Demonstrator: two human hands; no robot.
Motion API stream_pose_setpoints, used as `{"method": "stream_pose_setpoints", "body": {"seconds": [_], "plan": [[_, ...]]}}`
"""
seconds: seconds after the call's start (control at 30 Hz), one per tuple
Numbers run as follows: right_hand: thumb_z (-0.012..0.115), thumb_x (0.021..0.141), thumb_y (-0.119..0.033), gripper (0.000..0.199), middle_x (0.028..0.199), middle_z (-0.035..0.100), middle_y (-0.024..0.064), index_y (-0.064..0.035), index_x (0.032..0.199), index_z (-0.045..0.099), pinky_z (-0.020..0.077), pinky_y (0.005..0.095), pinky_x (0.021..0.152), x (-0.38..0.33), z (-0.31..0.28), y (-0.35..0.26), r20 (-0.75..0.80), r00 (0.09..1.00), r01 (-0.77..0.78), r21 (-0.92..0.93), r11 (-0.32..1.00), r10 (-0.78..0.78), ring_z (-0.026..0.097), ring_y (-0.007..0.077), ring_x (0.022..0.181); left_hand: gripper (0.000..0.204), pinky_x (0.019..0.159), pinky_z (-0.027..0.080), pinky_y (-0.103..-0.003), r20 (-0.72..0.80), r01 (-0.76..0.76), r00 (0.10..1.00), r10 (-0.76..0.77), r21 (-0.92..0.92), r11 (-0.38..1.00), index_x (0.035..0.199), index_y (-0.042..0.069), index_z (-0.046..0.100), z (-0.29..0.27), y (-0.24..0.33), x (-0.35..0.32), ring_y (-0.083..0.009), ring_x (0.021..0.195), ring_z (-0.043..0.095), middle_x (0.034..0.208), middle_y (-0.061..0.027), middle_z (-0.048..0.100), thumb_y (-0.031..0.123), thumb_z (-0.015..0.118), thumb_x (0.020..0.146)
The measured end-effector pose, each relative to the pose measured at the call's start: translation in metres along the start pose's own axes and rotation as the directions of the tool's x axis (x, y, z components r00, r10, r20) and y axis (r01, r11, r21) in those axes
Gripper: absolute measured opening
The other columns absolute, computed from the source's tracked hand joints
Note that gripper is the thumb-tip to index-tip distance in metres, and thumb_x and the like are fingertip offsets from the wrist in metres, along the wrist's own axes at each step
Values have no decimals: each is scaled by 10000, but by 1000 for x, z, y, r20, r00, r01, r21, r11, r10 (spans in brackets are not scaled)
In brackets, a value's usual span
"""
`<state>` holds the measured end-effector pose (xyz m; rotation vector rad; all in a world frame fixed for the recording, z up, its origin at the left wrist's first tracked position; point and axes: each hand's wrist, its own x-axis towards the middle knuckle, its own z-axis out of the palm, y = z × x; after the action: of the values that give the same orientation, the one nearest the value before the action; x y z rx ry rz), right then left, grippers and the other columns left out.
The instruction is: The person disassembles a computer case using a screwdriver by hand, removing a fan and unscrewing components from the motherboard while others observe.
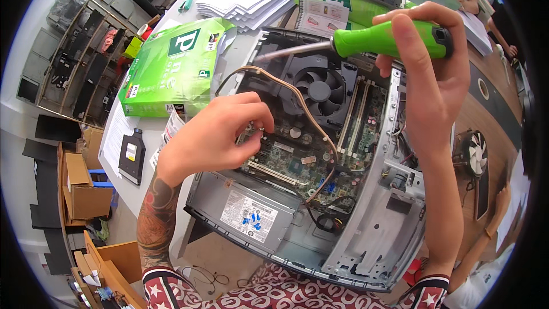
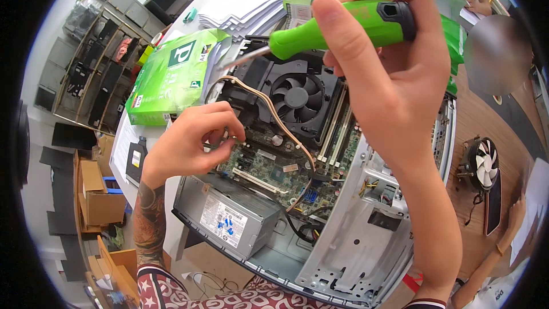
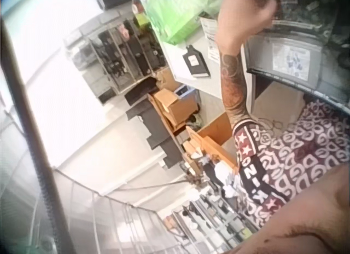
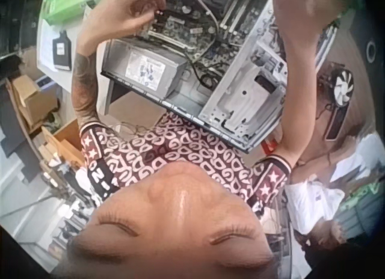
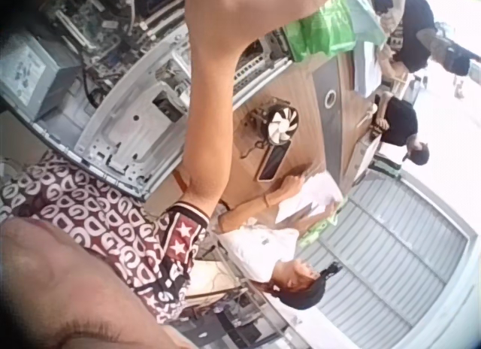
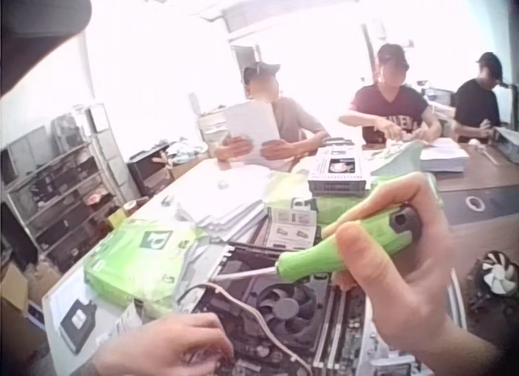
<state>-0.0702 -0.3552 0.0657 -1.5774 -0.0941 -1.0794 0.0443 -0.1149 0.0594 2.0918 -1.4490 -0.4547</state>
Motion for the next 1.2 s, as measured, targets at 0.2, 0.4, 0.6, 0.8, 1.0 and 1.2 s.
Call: {"method": "stream_pose_setpoints", "body": {"seconds": [0.2,0.4,0.6,0.8,1.0,1.2], "plan": [[663,977,-172,269,996,690,122,-33,1165,530,465,250,630,3,-10,1,29,997,-77,87,993,75,599,105,762,116,774,501,-429,15,-5,1000,1,260,966,918,19,590,18,1,-2,-361,882,615,915,-138,568,2,625,809],[669,971,-177,264,999,696,117,-40,1160,544,450,247,627,7,-13,6,33,999,-14,61,998,12,590,96,763,115,757,501,-419,6,90,995,-98,356,930,928,0,595,19,4,-9,-346,854,613,931,-142,561,8,626,818],[694,946,-188,252,972,705,114,-50,1118,572,447,240,620,5,-13,6,58,998,-7,7,1000,7,604,87,748,138,712,514,-380,-12,134,991,-137,295,946,949,8,647,15,19,-31,-300,805,630,947,-124,585,-23,639,814],[672,952,-168,214,807,606,29,-52,1041,517,456,198,578,1,5,-21,-22,990,-140,-15,990,140,555,62,646,138,648,513,-354,41,99,993,-111,236,967,939,8,684,7,15,-37,-272,721,641,829,-103,631,-28,666,807],[686,948,-272,252,786,619,32,-77,1024,546,465,203,555,4,1,-8,-17,989,-150,-73,986,149,566,66,629,101,554,453,-294,-33,113,994,-108,304,946,895,22,685,15,18,-27,-182,599,569,772,-77,627,-26,662,809],[687,949,-279,262,777,606,26,-74,1012,537,460,211,560,2,4,-15,-7,984,-180,-71,981,180,562,61,632,84,599,451,-321,-129,161,983,-129,281,946,860,22,662,16,19,-33,-204,656,577,774,-64,612,-37,653,800]]}}
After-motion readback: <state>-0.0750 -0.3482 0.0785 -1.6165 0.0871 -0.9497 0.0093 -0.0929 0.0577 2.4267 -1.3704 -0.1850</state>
